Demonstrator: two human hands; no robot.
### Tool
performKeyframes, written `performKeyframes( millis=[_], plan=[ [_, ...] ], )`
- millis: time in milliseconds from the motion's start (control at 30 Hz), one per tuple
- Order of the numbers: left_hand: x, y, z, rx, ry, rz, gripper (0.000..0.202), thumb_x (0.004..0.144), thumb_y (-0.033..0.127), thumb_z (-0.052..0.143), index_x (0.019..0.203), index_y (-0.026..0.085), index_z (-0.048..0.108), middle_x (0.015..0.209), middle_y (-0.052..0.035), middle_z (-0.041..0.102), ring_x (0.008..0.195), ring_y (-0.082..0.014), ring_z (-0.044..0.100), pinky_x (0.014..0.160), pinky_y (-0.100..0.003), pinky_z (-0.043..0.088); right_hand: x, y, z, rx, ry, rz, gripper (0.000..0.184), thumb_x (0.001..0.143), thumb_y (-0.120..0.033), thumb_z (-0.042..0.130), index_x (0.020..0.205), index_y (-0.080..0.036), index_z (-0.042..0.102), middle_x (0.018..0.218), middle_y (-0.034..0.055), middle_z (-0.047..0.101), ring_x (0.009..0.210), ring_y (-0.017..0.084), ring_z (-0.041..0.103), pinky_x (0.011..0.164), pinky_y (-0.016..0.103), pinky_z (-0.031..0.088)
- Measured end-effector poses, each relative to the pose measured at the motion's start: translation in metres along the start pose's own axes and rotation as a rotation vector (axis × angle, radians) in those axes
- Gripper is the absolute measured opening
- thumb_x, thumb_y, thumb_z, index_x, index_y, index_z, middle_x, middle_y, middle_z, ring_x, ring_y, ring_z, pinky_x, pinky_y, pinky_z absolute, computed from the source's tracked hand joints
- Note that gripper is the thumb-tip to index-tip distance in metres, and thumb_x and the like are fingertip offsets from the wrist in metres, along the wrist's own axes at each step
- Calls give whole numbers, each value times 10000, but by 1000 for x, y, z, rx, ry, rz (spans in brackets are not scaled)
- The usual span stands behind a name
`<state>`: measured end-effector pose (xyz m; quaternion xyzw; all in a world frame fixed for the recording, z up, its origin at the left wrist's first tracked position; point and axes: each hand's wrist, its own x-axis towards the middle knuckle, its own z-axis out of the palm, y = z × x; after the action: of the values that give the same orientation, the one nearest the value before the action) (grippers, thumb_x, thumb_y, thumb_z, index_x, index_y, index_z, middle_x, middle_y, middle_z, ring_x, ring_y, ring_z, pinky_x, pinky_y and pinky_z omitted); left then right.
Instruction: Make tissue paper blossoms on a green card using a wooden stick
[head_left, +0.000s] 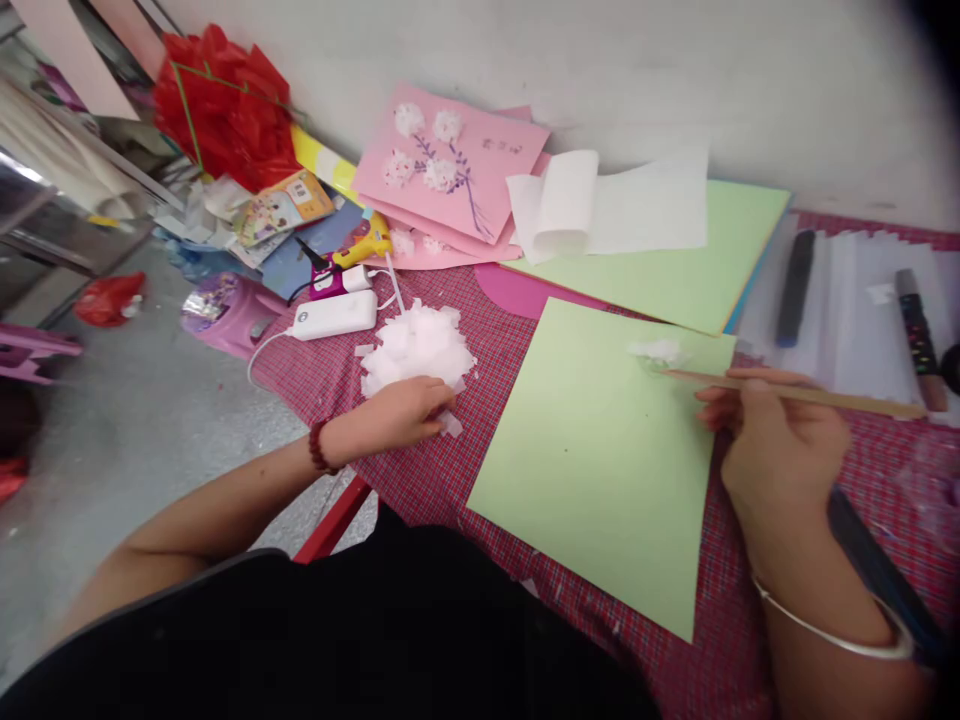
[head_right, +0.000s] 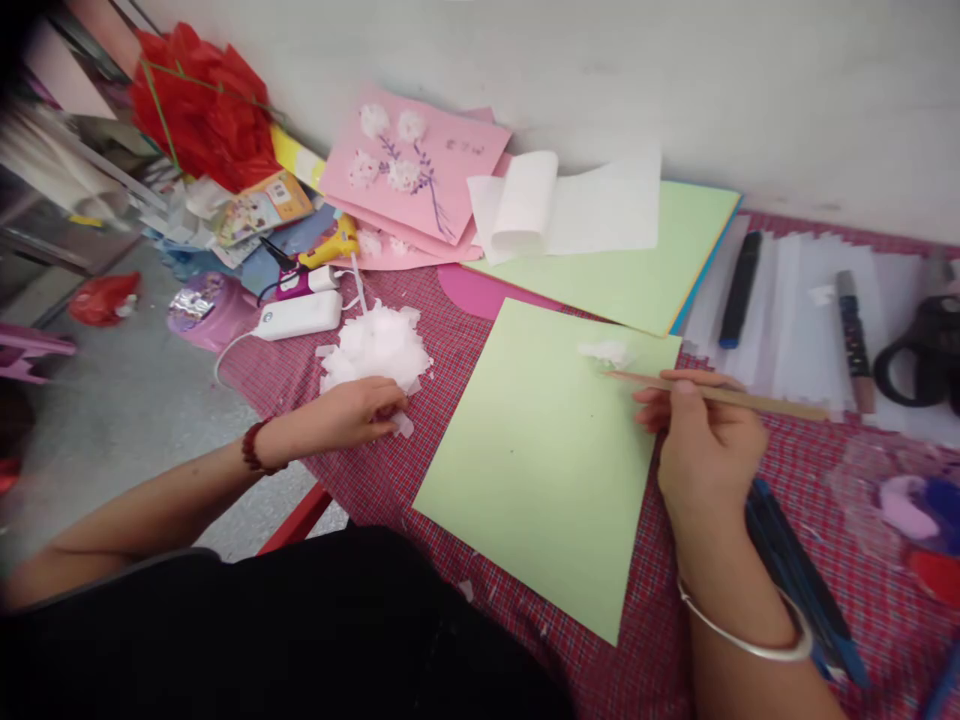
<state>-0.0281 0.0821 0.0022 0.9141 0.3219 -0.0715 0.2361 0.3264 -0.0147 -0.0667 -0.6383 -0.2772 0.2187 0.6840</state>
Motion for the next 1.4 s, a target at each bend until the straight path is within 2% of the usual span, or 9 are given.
performKeyframes(
  millis=[233, 367, 467, 567, 700, 867, 967, 1167, 1400],
  plan=[
    [-1, -5, 2, -156, 18, -60, 235, 818, 260, 602, 634, 160, 496, 685, 13, 508, 602, -96, 447, 576, -224, 356, 1, 1, -1, 1, 5, 2, 221, 733, -412, 698, 764, -196, 662, 605, 77, 644, 403, 148, 526, 427, 321, 388],
    [-3, 1, -16, -445, -2, -193, 220, 798, 336, 640, 707, 162, 540, 649, 26, 534, 569, -82, 461, 538, -201, 372, 2, 2, -1, 20, 6, 35, 205, 735, -381, 698, 771, -182, 661, 599, 78, 647, 400, 141, 530, 428, 308, 391],
    [8, 13, -33, -626, -35, -202, 198, 786, 308, 644, 712, 154, 543, 636, 26, 542, 563, -73, 474, 537, -194, 383, 1, 1, -2, 44, 8, 68, 210, 733, -371, 705, 793, -176, 657, 602, 62, 654, 399, 128, 531, 423, 282, 397],
    [36, 30, -43, -729, -41, -132, 169, 774, 295, 654, 787, 160, 553, 652, 41, 525, 551, -60, 456, 520, -183, 369, -2, -2, -5, 62, -25, 81, 226, 759, -384, 681, 835, -175, 640, 606, 22, 655, 416, 104, 528, 429, 242, 410],
    [91, 57, -40, -750, -67, 24, 259, 728, 216, 643, 975, 177, 576, 710, 44, 547, 588, -63, 476, 539, -180, 377, 0, -5, -10, 18, -58, 55, 246, 817, -419, 617, 857, -177, 619, 616, -7, 648, 438, 92, 531, 438, 217, 418],
    [154, 83, -22, -673, -168, 146, 53, 726, 175, 591, 766, 146, 571, 641, 40, 537, 549, -52, 442, 510, -179, 326, 3, -8, -13, -26, -79, 41, 196, 848, -380, 569, 846, -189, 610, 639, -11, 642, 466, 96, 545, 451, 219, 430],
    [180, 91, -13, -598, -69, 168, 34, 731, 177, 591, 729, 145, 579, 618, 36, 538, 543, -64, 453, 506, -189, 338, 3, -9, -11, -49, -89, 46, 187, 850, -370, 564, 841, -188, 608, 664, -3, 643, 475, 96, 550, 456, 222, 436],
    [206, 96, -5, -377, 306, 305, 83, 749, 151, 611, 677, 157, 651, 881, -38, 607, 748, -116, 559, 641, -234, 457, 7, -9, -6, -75, -88, 10, 225, 863, -393, 555, 878, -178, 619, 745, 22, 666, 468, 95, 554, 450, 234, 449],
    [211, 97, 3, -292, 341, 339, 141, 808, 117, 575, 762, 161, 701, 747, -19, 617, 713, -124, 572, 655, -254, 443, 5, -6, -6, -49, -74, -13, 203, 875, -375, 543, 905, -186, 613, 741, 12, 666, 472, 93, 554, 451, 229, 444]
  ],
)
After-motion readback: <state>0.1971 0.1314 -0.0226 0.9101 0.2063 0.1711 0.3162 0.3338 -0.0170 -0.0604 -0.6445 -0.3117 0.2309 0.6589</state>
